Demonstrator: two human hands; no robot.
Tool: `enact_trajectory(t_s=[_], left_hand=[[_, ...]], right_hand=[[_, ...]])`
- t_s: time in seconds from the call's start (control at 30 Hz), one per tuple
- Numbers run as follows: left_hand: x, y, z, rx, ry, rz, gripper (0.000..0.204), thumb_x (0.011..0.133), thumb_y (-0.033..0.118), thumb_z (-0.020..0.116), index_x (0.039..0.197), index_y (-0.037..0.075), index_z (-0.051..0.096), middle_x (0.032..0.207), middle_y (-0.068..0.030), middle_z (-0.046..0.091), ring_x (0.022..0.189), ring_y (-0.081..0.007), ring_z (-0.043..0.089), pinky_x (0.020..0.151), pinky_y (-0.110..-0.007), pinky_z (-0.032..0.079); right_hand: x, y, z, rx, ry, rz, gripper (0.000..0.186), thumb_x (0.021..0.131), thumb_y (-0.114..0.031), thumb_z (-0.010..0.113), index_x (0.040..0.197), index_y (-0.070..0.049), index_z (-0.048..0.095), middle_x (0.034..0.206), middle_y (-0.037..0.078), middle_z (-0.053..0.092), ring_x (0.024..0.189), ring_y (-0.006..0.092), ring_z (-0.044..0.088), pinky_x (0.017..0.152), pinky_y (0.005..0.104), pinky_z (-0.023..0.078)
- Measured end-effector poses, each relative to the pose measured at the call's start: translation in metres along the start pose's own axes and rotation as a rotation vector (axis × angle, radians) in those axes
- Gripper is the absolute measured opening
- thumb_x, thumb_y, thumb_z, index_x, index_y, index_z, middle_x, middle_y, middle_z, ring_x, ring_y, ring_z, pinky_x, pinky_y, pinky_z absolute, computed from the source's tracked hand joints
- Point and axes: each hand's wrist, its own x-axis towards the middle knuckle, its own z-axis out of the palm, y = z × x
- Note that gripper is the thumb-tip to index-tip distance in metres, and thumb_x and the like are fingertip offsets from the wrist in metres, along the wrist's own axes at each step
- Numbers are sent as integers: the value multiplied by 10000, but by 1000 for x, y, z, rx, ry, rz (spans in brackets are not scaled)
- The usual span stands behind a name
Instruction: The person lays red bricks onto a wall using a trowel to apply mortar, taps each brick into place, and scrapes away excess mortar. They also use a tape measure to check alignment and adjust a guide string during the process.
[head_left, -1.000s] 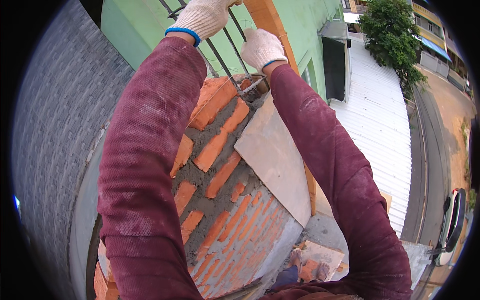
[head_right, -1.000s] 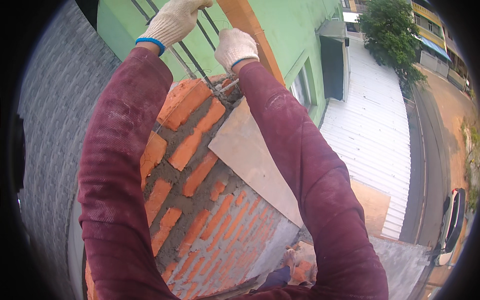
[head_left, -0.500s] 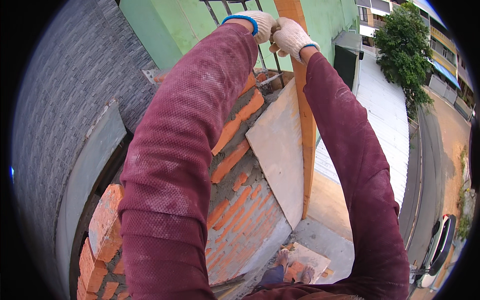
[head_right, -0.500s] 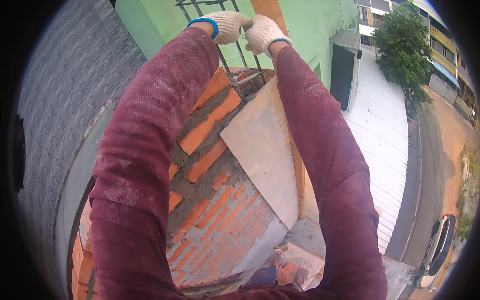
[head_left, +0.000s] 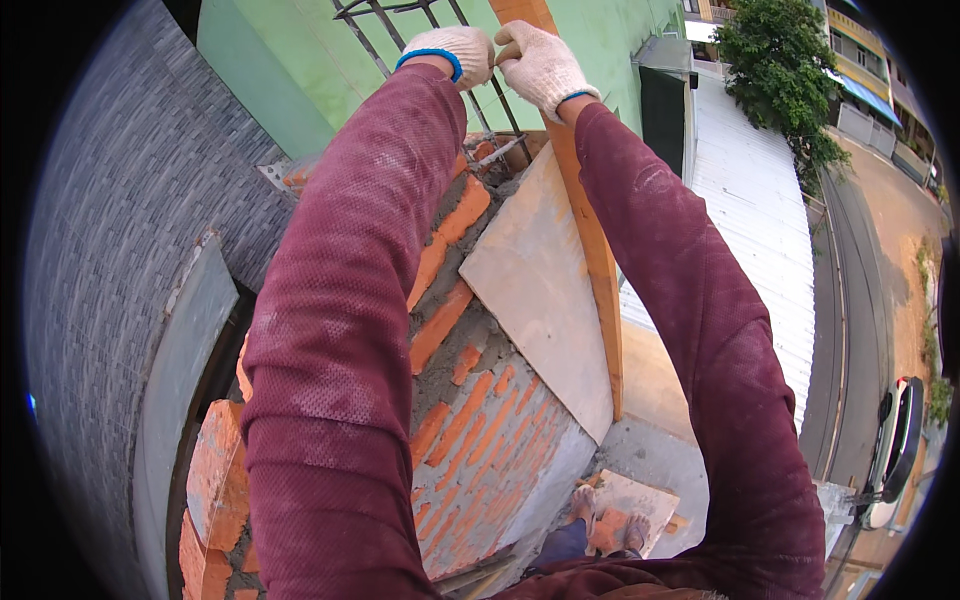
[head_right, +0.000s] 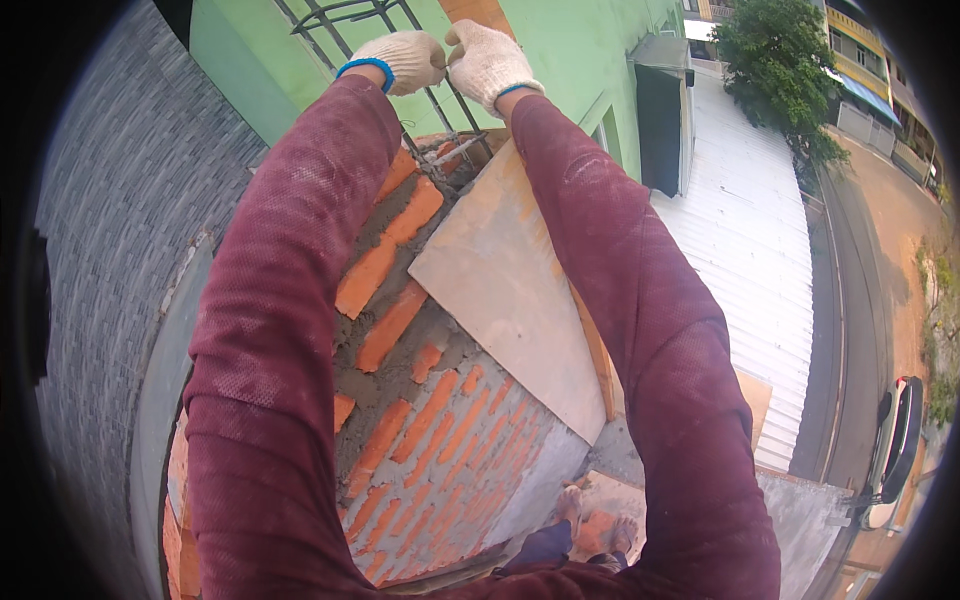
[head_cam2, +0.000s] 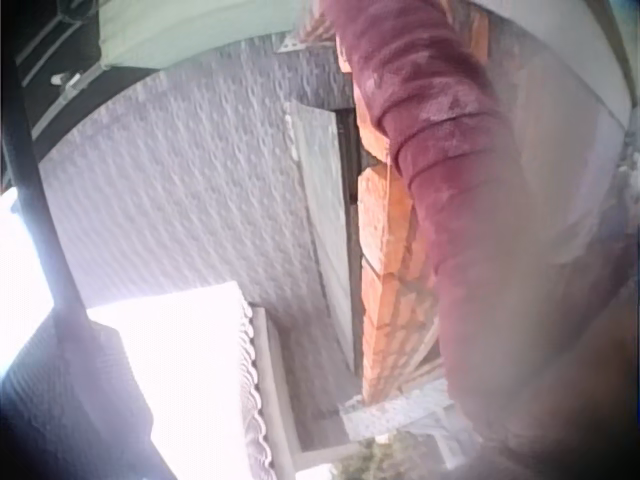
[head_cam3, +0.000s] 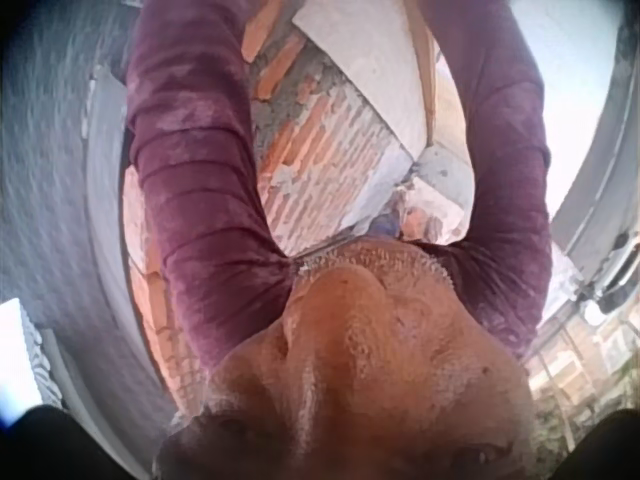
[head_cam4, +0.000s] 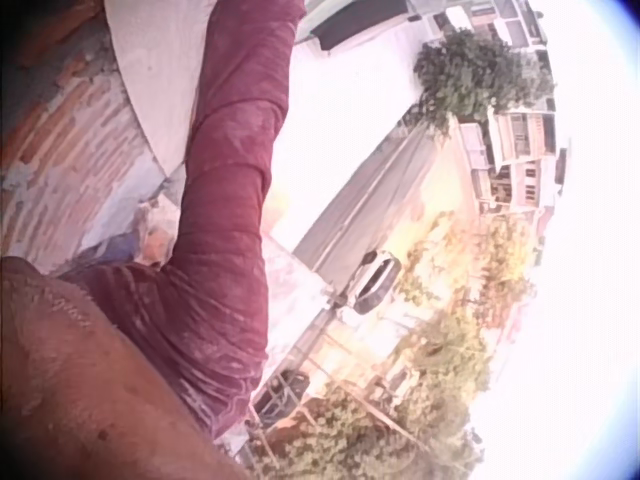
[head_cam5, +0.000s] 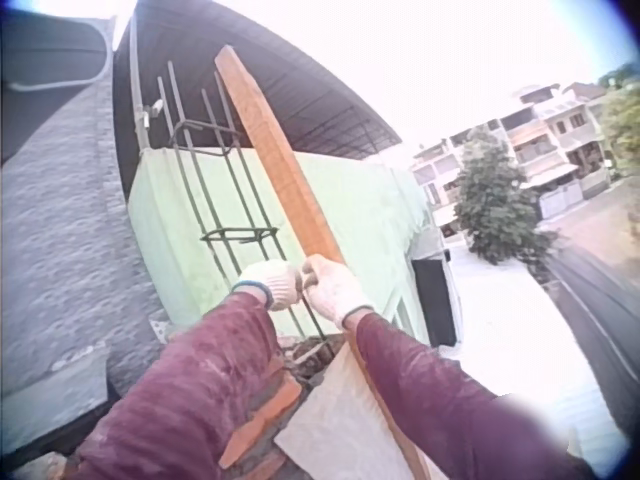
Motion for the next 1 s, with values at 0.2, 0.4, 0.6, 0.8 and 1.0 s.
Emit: enact_trajectory(t_s=[0.2,0.4,0.6,0.8,1.0], left_hand=[[-12,-8,-21,-182,31,53,425,922,327,567,1164,25,742,972,-185,739,844,-303,711,817,-437,568],[-17,3,-53,-798,63,222,305,929,236,555,945,-44,674,852,-175,703,817,-276,690,755,-393,534],[-25,38,-97,-19,336,264,351,947,280,553,1076,6,731,1016,-262,731,976,-402,710,869,-461,554],[-76,35,-121,-76,478,454,339,903,295,668,1140,67,751,1095,-259,725,1050,-373,708,941,-468,543],[-121,-50,-61,180,139,208,358,859,347,676,1051,52,743,906,-101,726,845,-243,693,793,-404,563]], right_hand=[[-6,-1,-4,-83,94,-38,276,923,-165,596,1168,-148,721,1051,120,758,963,296,726,890,422,565],[3,-19,-92,-35,-153,40,239,873,-202,630,1000,-69,783,899,139,766,803,315,733,763,382,570],[5,-6,-93,161,-150,77,219,925,-195,620,958,-25,755,799,82,717,674,158,673,641,327,556],[10,50,-78,757,86,377,180,982,-138,582,1045,-7,689,859,92,692,680,200,687,602,329,592],[3,79,-77,895,96,476,198,993,-151,592,1076,17,653,965,153,699,792,261,729,656,373,629]])
